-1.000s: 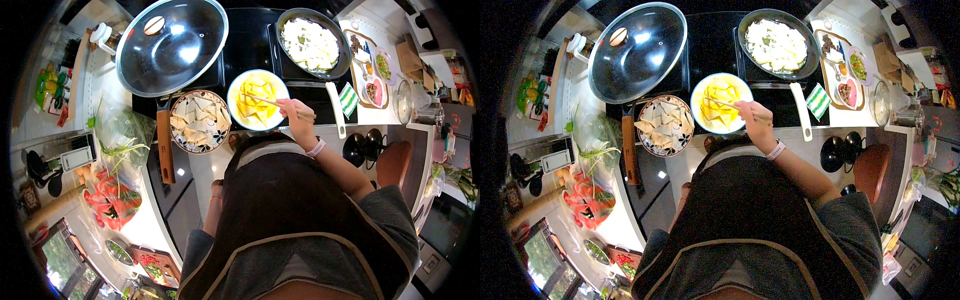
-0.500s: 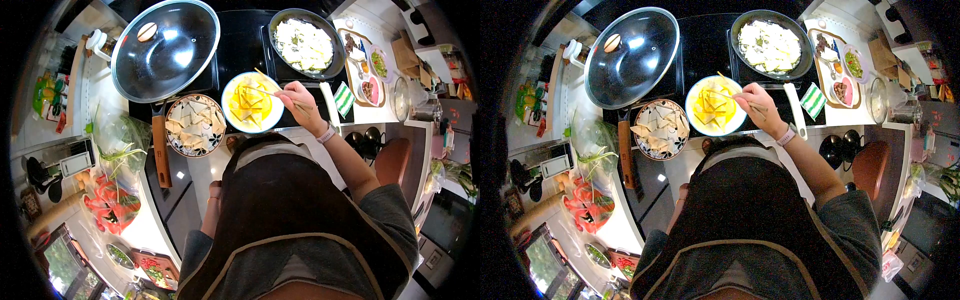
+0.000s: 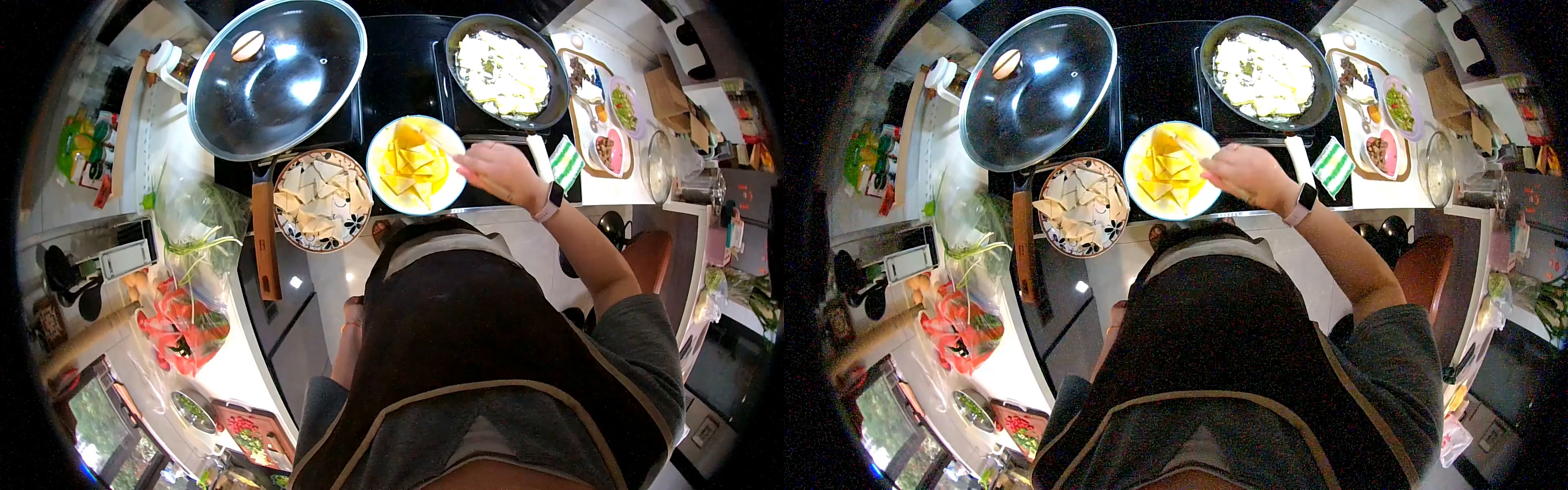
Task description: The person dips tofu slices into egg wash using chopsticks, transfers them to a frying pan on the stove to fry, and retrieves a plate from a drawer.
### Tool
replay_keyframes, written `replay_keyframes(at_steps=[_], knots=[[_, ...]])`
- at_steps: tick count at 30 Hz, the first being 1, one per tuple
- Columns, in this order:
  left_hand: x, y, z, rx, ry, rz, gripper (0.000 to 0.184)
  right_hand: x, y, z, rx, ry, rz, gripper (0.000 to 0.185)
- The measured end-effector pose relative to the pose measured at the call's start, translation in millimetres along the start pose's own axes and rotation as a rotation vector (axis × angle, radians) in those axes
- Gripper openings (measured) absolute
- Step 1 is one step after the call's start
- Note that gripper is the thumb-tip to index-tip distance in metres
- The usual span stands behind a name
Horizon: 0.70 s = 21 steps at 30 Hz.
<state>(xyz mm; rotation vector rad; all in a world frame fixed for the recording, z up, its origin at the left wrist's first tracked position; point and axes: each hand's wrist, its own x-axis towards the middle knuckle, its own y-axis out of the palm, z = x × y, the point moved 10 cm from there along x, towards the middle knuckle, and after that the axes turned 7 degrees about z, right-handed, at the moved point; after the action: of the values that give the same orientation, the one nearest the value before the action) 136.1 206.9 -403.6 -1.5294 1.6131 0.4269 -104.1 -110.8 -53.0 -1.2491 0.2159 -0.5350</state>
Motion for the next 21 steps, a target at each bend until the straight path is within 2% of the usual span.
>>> replay_keyframes(at_steps=[1, 2, 4, 6, 8, 12, 17, 21], knots=[[-2, -1, -4, -0.021, -0.016, -0.001, 0.01, -2, 10, 12, -0.094, -0.043, 0.097, 0.027], [-6, -1, -9, -0.042, -0.032, 0.001, 0.007, -4, 14, 26, -0.163, -0.151, 0.024, 0.025], [1, 3, -2, 0.015, -0.006, 0.007, 0.011, -5, 30, 37, -0.138, -0.156, 0.18, 0.024], [7, 5, 6, 0.093, 0.031, 0.006, 0.014, -5, 36, 37, -0.162, -0.161, 0.158, 0.023], [12, 6, 11, 0.165, 0.072, 0.007, 0.018, -3, 27, 32, -0.166, -0.142, 0.03, 0.021], [16, 7, 7, 0.265, 0.142, 0.016, 0.025, 4, 34, 31, -0.17, -0.135, 0.09, 0.02], [20, 5, 8, 0.232, 0.194, 0.005, 0.037, 1, 40, 24, -0.242, -0.064, 0.008, 0.019], [29, 15, 31, 0.255, 0.136, 0.012, 0.034, -3, 32, 28, -0.137, 0.005, -0.006, 0.018]])
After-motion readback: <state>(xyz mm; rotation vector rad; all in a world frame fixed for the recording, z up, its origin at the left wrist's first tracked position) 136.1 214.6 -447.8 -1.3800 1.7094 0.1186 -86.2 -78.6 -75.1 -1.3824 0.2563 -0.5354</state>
